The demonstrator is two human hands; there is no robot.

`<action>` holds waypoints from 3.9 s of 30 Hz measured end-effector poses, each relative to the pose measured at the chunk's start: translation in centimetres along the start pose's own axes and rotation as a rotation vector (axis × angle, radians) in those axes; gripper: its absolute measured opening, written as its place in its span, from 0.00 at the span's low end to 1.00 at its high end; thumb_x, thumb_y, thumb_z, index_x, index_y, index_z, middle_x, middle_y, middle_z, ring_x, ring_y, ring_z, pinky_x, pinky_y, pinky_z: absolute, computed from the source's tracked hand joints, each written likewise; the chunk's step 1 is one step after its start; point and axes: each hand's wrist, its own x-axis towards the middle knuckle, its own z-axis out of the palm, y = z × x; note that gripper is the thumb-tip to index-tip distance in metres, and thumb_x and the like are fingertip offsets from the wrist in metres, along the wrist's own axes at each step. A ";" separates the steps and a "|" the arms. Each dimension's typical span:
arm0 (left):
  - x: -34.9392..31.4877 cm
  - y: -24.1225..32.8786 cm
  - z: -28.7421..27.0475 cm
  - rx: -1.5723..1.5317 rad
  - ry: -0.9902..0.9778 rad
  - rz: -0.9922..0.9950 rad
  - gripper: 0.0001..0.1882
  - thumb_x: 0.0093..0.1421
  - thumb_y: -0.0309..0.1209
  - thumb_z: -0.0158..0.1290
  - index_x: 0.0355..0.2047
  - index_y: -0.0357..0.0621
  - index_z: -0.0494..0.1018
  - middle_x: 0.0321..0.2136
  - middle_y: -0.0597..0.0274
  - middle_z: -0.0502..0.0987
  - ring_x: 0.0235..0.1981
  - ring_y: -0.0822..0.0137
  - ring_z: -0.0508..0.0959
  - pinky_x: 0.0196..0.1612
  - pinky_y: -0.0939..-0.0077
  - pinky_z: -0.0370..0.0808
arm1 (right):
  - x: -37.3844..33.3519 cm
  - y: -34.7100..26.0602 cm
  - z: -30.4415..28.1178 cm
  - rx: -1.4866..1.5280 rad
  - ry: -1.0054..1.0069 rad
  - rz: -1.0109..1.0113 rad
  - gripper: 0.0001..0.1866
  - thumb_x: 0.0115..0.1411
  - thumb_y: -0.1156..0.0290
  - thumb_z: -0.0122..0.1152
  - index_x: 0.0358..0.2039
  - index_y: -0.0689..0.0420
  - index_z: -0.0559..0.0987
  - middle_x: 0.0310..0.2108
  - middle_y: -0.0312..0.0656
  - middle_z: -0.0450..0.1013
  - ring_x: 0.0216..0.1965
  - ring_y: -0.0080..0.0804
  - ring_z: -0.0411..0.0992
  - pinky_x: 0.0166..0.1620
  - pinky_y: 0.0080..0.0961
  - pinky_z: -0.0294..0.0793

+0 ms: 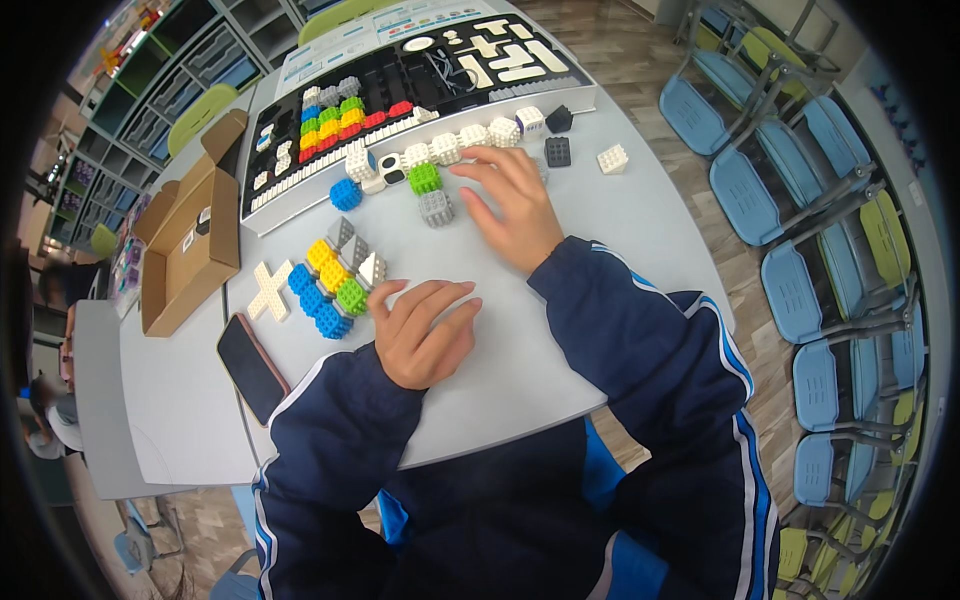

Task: The person assembles small interlocking building blocks into several small structures on a table. They pick up individual blocks, connect them to form larger pieces, and place the completed structures on the table.

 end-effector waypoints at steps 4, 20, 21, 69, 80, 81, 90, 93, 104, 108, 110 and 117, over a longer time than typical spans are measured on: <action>0.1 -0.8 0.8 -0.121 0.087 0.167 0.15 0.40 0.20 0.58 0.32 0.40 0.78 0.35 0.62 0.81 0.33 0.66 0.78 0.37 0.70 0.70 | 2.5 -1.6 2.3 -0.079 -0.170 -0.218 0.12 0.53 0.75 0.64 0.40 0.55 0.80 0.52 0.42 0.72 0.53 0.40 0.69 0.57 0.40 0.64; -0.3 -1.4 0.1 -0.218 0.089 0.248 0.13 0.39 0.21 0.59 0.30 0.37 0.79 0.34 0.58 0.80 0.31 0.65 0.76 0.36 0.72 0.72 | 10.0 -3.0 11.9 -0.713 -0.358 -0.741 0.06 0.53 0.71 0.59 0.29 0.49 0.84 0.55 0.30 0.70 0.66 0.23 0.57 0.69 0.66 0.29; -0.2 -1.4 0.2 -0.217 0.087 0.246 0.13 0.39 0.21 0.59 0.29 0.38 0.79 0.34 0.59 0.80 0.31 0.65 0.76 0.36 0.72 0.72 | 10.0 -2.9 11.7 -0.698 -0.345 -0.715 0.06 0.52 0.70 0.60 0.30 0.50 0.83 0.54 0.30 0.71 0.66 0.23 0.57 0.69 0.67 0.29; -1.3 -1.9 0.0 -0.697 -0.006 -0.612 0.24 0.49 0.16 0.63 0.48 0.34 0.71 0.45 0.55 0.71 0.47 0.64 0.76 0.53 0.71 0.76 | 4.7 1.7 3.9 -0.293 -0.083 -0.057 0.17 0.62 0.55 0.58 0.49 0.46 0.80 0.53 0.46 0.68 0.58 0.42 0.62 0.60 0.49 0.50; -0.6 -1.7 -0.1 -0.656 -0.018 -0.548 0.24 0.47 0.16 0.64 0.47 0.34 0.74 0.45 0.52 0.73 0.46 0.62 0.77 0.50 0.71 0.78 | 6.4 3.2 7.4 -0.319 -0.284 0.264 0.28 0.67 0.46 0.45 0.55 0.55 0.76 0.60 0.49 0.67 0.63 0.40 0.60 0.62 0.68 0.36; -0.6 -1.7 -0.1 -0.656 -0.014 -0.551 0.24 0.47 0.16 0.64 0.47 0.34 0.74 0.44 0.53 0.73 0.46 0.62 0.77 0.50 0.71 0.78 | 6.4 3.4 7.2 -0.311 -0.298 0.264 0.28 0.67 0.46 0.45 0.56 0.54 0.75 0.61 0.48 0.66 0.64 0.39 0.60 0.62 0.67 0.36; -0.5 -1.7 0.0 -0.649 -0.025 -0.569 0.24 0.47 0.16 0.64 0.47 0.34 0.74 0.45 0.53 0.73 0.46 0.62 0.78 0.51 0.71 0.77 | 6.3 4.4 6.6 -0.266 -0.293 0.206 0.29 0.66 0.46 0.47 0.56 0.55 0.75 0.59 0.48 0.68 0.63 0.38 0.61 0.62 0.65 0.38; -0.4 -1.7 -0.1 -0.649 -0.041 -0.564 0.24 0.48 0.16 0.64 0.47 0.34 0.74 0.45 0.52 0.73 0.46 0.62 0.78 0.51 0.71 0.77 | 6.4 4.7 6.3 -0.284 -0.247 0.188 0.28 0.66 0.45 0.47 0.55 0.54 0.76 0.56 0.48 0.69 0.61 0.39 0.62 0.62 0.66 0.40; -0.4 -1.5 -0.3 -0.631 -0.046 -0.559 0.24 0.48 0.17 0.65 0.47 0.35 0.74 0.44 0.53 0.74 0.46 0.62 0.78 0.50 0.71 0.78 | 6.6 7.6 3.8 -0.822 -0.213 0.351 0.30 0.67 0.43 0.44 0.51 0.55 0.79 0.52 0.51 0.72 0.60 0.48 0.61 0.60 0.75 0.43; -0.3 -1.5 -0.2 -0.632 -0.043 -0.549 0.23 0.48 0.17 0.65 0.46 0.35 0.74 0.44 0.53 0.75 0.45 0.62 0.78 0.49 0.72 0.78 | 6.4 7.6 3.9 -0.858 -0.081 0.196 0.28 0.65 0.44 0.48 0.47 0.55 0.81 0.50 0.49 0.73 0.59 0.47 0.62 0.59 0.78 0.42; -0.4 -1.5 -0.3 -0.622 -0.044 -0.548 0.23 0.48 0.18 0.65 0.46 0.35 0.75 0.44 0.52 0.75 0.44 0.62 0.79 0.49 0.72 0.78 | 6.7 7.5 3.6 -0.763 -0.189 0.231 0.27 0.65 0.45 0.50 0.44 0.55 0.83 0.49 0.48 0.73 0.60 0.46 0.61 0.58 0.79 0.42; -0.3 -1.5 -0.4 -0.642 -0.057 -0.523 0.23 0.47 0.18 0.64 0.46 0.35 0.75 0.43 0.52 0.76 0.43 0.62 0.79 0.47 0.73 0.77 | 7.9 8.4 3.1 -0.677 -0.204 0.256 0.26 0.64 0.46 0.52 0.34 0.56 0.85 0.45 0.46 0.74 0.56 0.50 0.62 0.55 0.72 0.49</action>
